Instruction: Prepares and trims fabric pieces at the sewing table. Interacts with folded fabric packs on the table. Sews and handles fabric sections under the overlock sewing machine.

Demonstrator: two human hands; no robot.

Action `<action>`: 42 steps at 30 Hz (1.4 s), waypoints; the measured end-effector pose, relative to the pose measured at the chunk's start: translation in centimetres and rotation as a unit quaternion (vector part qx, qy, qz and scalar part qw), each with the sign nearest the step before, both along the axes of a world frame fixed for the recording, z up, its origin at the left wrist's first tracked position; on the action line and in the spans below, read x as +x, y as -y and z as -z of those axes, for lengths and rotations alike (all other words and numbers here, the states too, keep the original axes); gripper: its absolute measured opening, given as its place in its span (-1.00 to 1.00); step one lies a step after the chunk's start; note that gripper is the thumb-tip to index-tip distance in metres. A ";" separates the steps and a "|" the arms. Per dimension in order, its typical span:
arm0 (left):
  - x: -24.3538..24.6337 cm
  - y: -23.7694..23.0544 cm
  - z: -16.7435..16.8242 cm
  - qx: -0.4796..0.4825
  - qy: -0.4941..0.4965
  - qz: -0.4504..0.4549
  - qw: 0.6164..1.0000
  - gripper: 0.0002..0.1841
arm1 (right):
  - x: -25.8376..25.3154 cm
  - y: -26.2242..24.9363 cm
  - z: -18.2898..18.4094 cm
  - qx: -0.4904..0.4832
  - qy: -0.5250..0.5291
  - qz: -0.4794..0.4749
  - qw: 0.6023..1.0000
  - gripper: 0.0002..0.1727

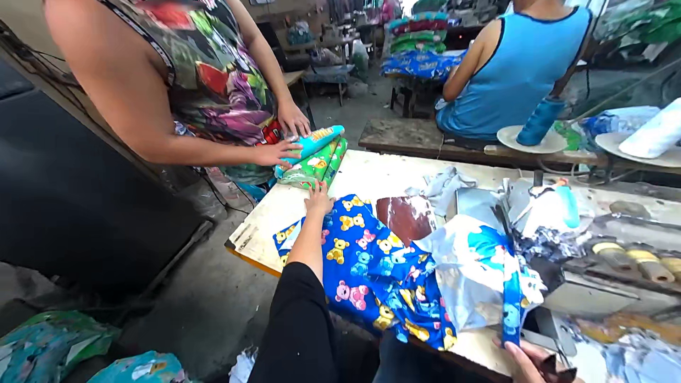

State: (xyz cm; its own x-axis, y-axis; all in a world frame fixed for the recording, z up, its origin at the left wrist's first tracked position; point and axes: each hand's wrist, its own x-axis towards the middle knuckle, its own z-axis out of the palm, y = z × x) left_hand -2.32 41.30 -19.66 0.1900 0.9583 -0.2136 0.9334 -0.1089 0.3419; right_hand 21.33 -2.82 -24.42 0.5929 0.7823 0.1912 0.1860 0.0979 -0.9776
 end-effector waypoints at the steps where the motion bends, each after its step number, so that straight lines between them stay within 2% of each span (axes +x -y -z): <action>1: -0.3 -0.2 0.0 0.019 0.002 0.000 1.000 -0.31 | 0.2 0.0 0.2 -0.003 0.001 -0.002 1.000 -0.86; 3: -0.6 -0.4 -0.5 0.091 0.031 -0.025 0.995 -0.55 | 1.1 0.5 1.6 0.000 0.014 -0.021 1.000 -0.86; 4: -0.7 -0.5 -1.1 0.133 0.057 -0.042 0.989 -0.60 | 1.3 0.6 1.9 0.003 0.016 -0.025 1.000 -0.87; 5: -0.7 -0.8 -1.7 0.178 0.096 -0.047 0.978 -0.58 | 1.4 0.5 1.9 0.005 0.014 -0.026 1.000 -0.88; 7: -0.7 -1.7 -2.0 0.234 0.135 -0.030 0.962 -0.40 | 1.3 0.5 1.8 0.008 0.012 -0.027 1.000 -0.88; 9: -0.4 -2.9 -1.7 0.194 0.104 0.002 0.976 -0.21 | 1.4 0.3 1.7 0.009 0.008 -0.027 1.000 -0.88; 11: 0.0 -3.7 -0.1 0.113 0.057 0.029 0.991 -0.12 | 1.4 0.2 1.5 0.008 0.005 -0.024 1.000 -0.88; 13: 0.6 -3.4 1.3 0.077 0.039 0.021 0.996 -0.05 | 1.4 0.1 1.7 0.015 0.006 -0.024 1.000 -0.88; 22: 1.4 -1.3 1.2 0.048 -0.074 0.023 0.996 -0.29 | 1.2 0.4 1.7 0.000 0.020 -0.005 1.000 -0.86; 26: 1.6 -0.2 0.2 0.028 -0.073 0.022 0.997 -0.41 | 1.1 0.3 1.6 -0.003 0.013 -0.004 1.000 -0.84; 30: 2.0 1.4 -2.2 0.022 0.016 0.019 0.999 -0.54 | 1.2 0.4 1.7 0.004 0.005 -0.008 1.000 -0.83; 33: 3.3 4.5 -3.8 0.079 0.139 0.027 0.987 -0.56 | 1.2 0.3 2.0 0.016 0.003 -0.006 1.000 -0.82; 37: 6.1 12.0 -4.4 0.115 0.379 0.042 0.917 -0.63 | 1.0 0.2 2.1 0.021 0.011 0.003 1.000 -0.76; 42: 8.9 23.3 -3.2 0.122 0.501 0.109 0.850 -0.73 | 1.0 0.2 2.3 0.036 0.024 0.008 0.999 -0.74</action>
State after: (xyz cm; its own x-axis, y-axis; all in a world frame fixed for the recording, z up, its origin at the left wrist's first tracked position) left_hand 6.61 18.02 -16.44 0.3381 0.8700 0.3588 0.1365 -0.4225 0.8960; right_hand 22.32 -2.97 -26.76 0.5933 0.7567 0.2745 0.2346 0.1636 -0.9582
